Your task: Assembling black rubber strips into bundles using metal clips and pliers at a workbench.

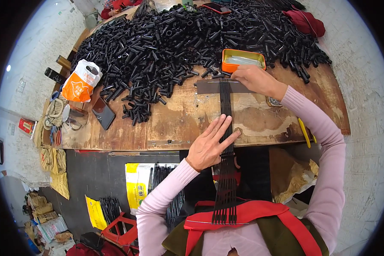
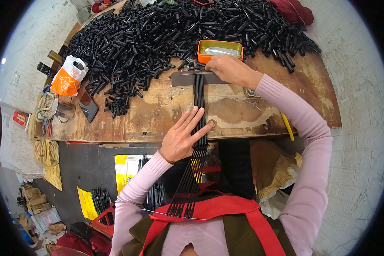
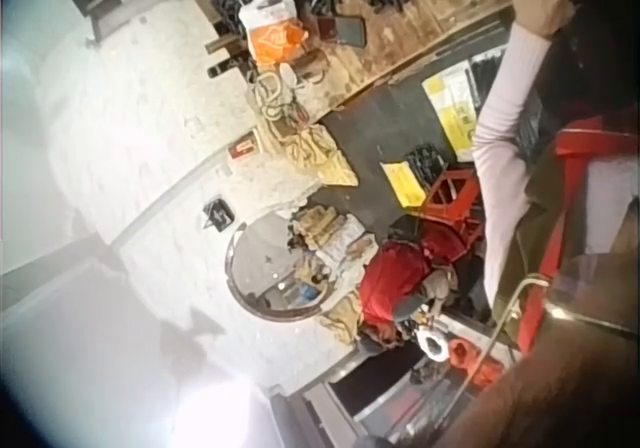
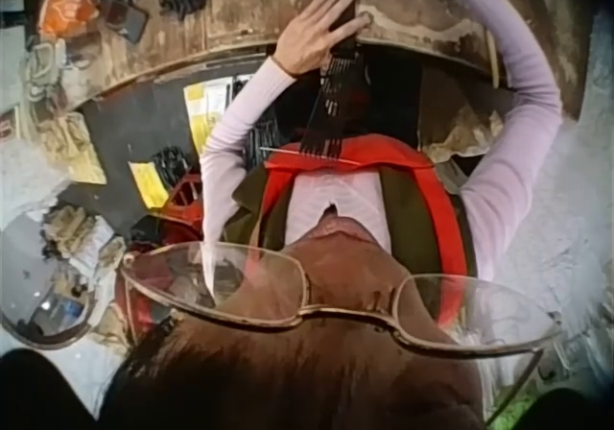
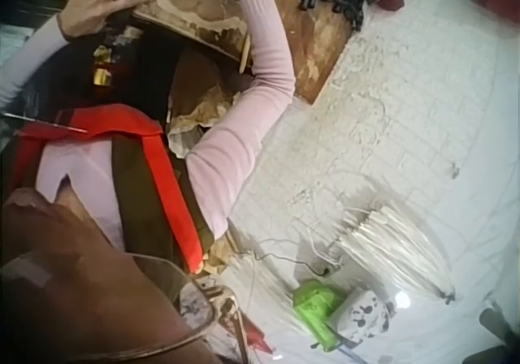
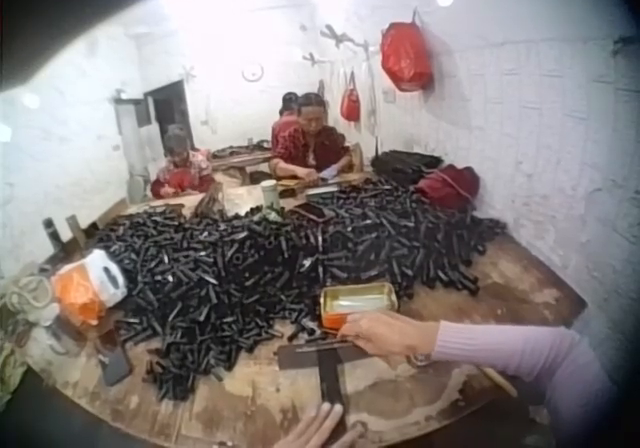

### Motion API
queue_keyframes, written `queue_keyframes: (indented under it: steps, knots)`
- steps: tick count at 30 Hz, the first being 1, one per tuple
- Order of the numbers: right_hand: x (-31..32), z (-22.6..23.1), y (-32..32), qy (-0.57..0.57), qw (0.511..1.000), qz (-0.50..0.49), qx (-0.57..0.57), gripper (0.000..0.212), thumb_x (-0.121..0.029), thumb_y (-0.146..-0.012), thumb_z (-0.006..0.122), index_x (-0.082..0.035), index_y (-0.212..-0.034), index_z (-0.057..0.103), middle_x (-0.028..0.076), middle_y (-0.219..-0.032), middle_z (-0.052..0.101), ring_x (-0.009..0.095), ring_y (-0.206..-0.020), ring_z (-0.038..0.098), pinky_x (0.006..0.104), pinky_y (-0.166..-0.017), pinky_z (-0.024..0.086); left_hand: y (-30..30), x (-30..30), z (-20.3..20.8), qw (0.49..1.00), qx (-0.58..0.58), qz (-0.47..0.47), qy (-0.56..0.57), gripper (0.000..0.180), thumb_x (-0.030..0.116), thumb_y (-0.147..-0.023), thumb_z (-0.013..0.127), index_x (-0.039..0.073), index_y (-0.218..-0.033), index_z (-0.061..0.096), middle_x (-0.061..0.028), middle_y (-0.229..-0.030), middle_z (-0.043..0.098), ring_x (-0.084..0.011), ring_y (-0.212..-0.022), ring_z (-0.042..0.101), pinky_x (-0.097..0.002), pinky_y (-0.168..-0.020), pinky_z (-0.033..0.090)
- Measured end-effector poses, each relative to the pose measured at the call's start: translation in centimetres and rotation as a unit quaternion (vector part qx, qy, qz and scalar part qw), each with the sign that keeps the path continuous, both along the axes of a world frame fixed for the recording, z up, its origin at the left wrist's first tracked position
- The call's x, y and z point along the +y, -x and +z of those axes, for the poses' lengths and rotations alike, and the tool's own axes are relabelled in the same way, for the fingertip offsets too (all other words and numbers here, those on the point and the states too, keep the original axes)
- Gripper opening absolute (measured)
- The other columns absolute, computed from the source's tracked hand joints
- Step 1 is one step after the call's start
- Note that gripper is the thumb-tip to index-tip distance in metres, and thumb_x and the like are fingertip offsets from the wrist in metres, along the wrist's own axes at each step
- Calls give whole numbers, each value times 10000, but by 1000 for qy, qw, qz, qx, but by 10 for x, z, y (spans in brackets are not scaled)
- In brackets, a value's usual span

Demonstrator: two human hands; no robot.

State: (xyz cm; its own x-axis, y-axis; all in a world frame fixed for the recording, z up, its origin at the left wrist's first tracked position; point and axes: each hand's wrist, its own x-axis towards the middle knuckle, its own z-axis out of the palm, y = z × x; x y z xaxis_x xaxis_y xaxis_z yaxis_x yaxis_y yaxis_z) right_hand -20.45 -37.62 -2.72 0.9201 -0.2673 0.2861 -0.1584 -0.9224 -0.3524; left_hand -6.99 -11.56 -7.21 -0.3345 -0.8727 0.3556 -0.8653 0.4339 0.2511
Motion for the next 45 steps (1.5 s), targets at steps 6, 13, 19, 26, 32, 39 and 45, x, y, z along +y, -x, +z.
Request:
queue_keyframes:
  steps: [6, 13, 19, 26, 32, 39, 45]
  knots:
    - [5, 2, -10, -40, 999, -14, -4, 156, -50, -861, 626, 18, -999, 656, 162, -938, 661, 329, -907, 641, 396, -803, 497, 0, -1, 0, 1000, 0, -2, -5, 797, -21, -625, 632, 159, -1391, 508, -217, -1505, 369, -363, -1409, 349, -447, -1169, 297]
    - [8, 8, 8, 59, 991, -106, 64, 173, -73, -860, 631, -15, -1018, 670, 148, -966, 682, 336, -937, 640, 409, -831, 502, -1, 0, -5, 1000, -2, -2, -5, 784, -20, -634, 632, 158, -1388, 509, -218, -1510, 359, -369, -1412, 341, -445, -1172, 289]
    - [15, 16, -3, 44, 992, -91, 75, 241, -90, -854, 632, -9, -1081, 647, 159, -1026, 668, 361, -993, 618, 432, -865, 494, 1, 8, 12, 999, -46, 17, -20, 836, -5, -653, 651, 189, -1442, 451, -202, -1543, 308, -379, -1435, 288, -497, -1174, 254]
    - [105, 57, 66, -206, 954, 203, 79, 653, -250, -846, 719, -41, -1413, 470, 168, -1355, 551, 266, -1169, 587, 391, -997, 456, -21, -12, 58, 979, -114, 161, -60, 639, 213, -848, 696, 170, -1439, 456, -162, -1570, 280, -347, -1461, 239, -495, -1175, 242]
    - [199, 12, 58, -473, 877, 76, 25, 365, -160, -946, 608, -29, -1285, 584, 149, -1233, 639, 228, -1153, 611, 348, -1018, 452, -42, -106, -15, 990, 119, -69, 16, 325, 223, -970, 565, 50, -1243, 605, -132, -1458, 471, -331, -1422, 328, -421, -1173, 262]
    - [146, 144, 54, -446, 874, 102, -166, 275, -268, -999, 552, -17, -1074, 637, 57, -965, 679, 142, -926, 661, 304, -869, 523, -17, -102, 33, 811, 545, -37, -212, 525, 432, -1050, 348, -11, -1219, 572, -117, -1232, 611, -218, -1257, 501, -311, -1077, 352]
    - [140, 234, 45, -471, 854, 77, -208, 242, -263, -1024, 509, -36, -1012, 592, 56, -831, 643, 144, -796, 657, 281, -733, 546, 56, 32, 83, 764, 563, -99, -300, 317, 296, -1049, 420, 26, -997, 577, -81, -885, 658, -162, -854, 620, -310, -800, 497]
